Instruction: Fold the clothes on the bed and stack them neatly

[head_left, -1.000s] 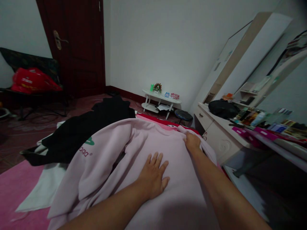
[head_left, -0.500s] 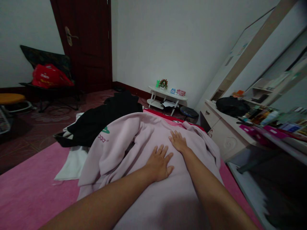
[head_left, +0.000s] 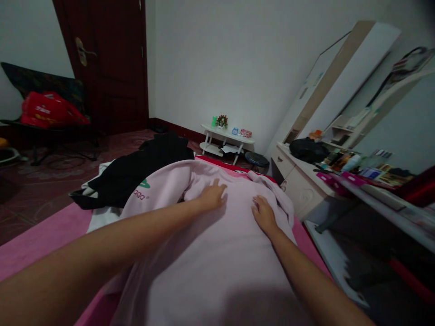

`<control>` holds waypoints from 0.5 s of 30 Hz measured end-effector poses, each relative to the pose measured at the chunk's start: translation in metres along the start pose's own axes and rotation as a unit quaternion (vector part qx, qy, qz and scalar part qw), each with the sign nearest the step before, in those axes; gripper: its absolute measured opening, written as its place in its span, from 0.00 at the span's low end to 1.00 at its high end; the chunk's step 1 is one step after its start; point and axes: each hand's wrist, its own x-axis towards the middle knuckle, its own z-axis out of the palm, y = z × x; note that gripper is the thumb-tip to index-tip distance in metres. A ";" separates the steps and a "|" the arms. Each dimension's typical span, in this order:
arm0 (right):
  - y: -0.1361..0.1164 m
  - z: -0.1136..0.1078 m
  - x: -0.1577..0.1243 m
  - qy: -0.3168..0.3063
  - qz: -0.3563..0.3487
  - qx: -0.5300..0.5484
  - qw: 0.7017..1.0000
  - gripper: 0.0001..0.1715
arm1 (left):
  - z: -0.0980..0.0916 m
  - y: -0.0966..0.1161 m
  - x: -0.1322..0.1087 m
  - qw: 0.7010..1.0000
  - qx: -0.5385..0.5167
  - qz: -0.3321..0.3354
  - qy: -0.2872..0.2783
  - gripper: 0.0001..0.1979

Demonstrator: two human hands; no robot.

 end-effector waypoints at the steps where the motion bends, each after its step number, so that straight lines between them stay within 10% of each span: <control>1: 0.010 -0.001 0.006 0.013 0.020 -0.006 1.000 0.26 | -0.009 -0.008 0.015 0.999 0.010 -0.032 0.012 0.28; 10: 0.050 -0.015 0.063 -0.070 0.134 -0.032 0.988 0.56 | -0.020 -0.054 0.088 0.975 0.057 -0.213 0.035 0.29; 15: 0.055 -0.018 0.070 -0.043 0.207 -0.022 0.977 0.26 | -0.012 -0.058 0.103 0.973 0.060 -0.220 0.045 0.17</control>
